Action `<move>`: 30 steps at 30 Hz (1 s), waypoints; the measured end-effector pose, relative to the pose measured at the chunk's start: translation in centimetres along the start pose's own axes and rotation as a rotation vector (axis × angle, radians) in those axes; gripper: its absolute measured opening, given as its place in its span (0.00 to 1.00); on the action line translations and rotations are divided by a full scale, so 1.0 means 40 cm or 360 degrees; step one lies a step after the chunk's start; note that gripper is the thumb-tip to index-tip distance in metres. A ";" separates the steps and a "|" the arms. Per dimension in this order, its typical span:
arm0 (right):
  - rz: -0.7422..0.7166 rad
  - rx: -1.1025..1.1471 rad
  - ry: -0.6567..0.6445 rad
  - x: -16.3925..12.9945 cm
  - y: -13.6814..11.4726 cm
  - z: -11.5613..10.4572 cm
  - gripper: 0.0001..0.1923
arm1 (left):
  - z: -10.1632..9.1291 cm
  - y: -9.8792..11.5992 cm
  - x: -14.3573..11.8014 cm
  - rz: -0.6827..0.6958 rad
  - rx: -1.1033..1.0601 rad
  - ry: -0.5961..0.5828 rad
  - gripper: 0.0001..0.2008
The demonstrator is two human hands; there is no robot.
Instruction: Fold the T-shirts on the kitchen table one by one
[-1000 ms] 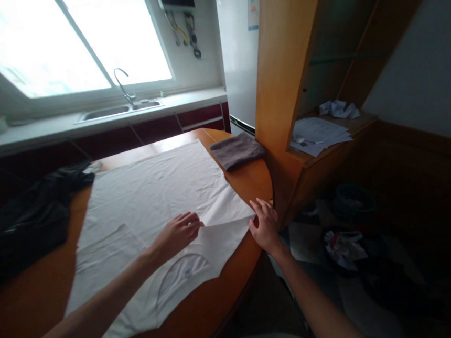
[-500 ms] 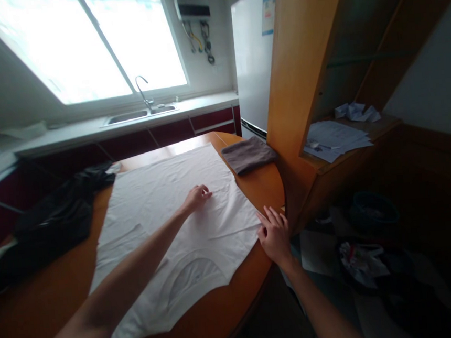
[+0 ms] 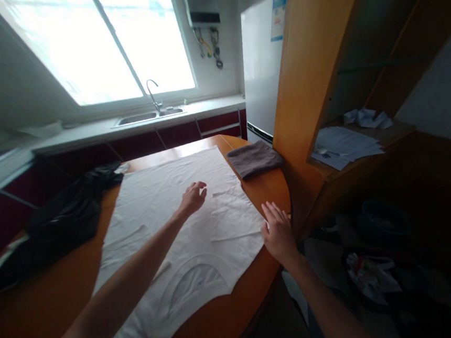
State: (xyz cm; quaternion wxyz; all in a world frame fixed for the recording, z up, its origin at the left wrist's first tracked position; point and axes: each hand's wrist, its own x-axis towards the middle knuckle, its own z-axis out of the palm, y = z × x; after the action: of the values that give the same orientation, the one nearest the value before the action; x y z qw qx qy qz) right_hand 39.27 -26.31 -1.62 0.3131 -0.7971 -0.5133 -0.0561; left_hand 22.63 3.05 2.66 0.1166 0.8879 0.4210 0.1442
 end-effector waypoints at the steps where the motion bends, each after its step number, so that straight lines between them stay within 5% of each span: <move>1: -0.0084 0.0026 -0.0009 0.045 -0.012 0.003 0.32 | -0.014 -0.012 -0.014 0.0023 -0.0021 0.0041 0.15; 8: -0.0308 -0.0173 -0.0545 0.333 -0.105 0.153 0.31 | -0.126 -0.182 -0.159 -0.0009 -0.0081 0.0172 0.16; 12: -0.0260 -0.0323 -0.0658 0.347 -0.085 0.232 0.32 | -0.173 -0.326 -0.284 -0.0204 0.0019 0.0243 0.19; 16: -0.0229 -0.0368 -0.0637 0.332 -0.053 0.265 0.35 | -0.166 -0.415 -0.404 -0.0357 0.0079 0.0223 0.20; 23: -0.0178 -0.0461 -0.0713 0.347 -0.060 0.261 0.37 | -0.092 -0.396 -0.507 -0.0291 0.0245 0.0133 0.26; 30: -0.0402 -0.0414 -0.0667 0.334 -0.147 0.275 0.33 | -0.103 -0.379 -0.518 -0.0349 0.0442 0.0027 0.29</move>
State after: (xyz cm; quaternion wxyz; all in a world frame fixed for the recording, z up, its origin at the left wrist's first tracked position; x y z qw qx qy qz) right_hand 37.94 -8.11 -2.31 0.0856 -0.7544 -0.6507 0.0062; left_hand -2.18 -3.40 -1.74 0.0042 0.8430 0.5321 0.0786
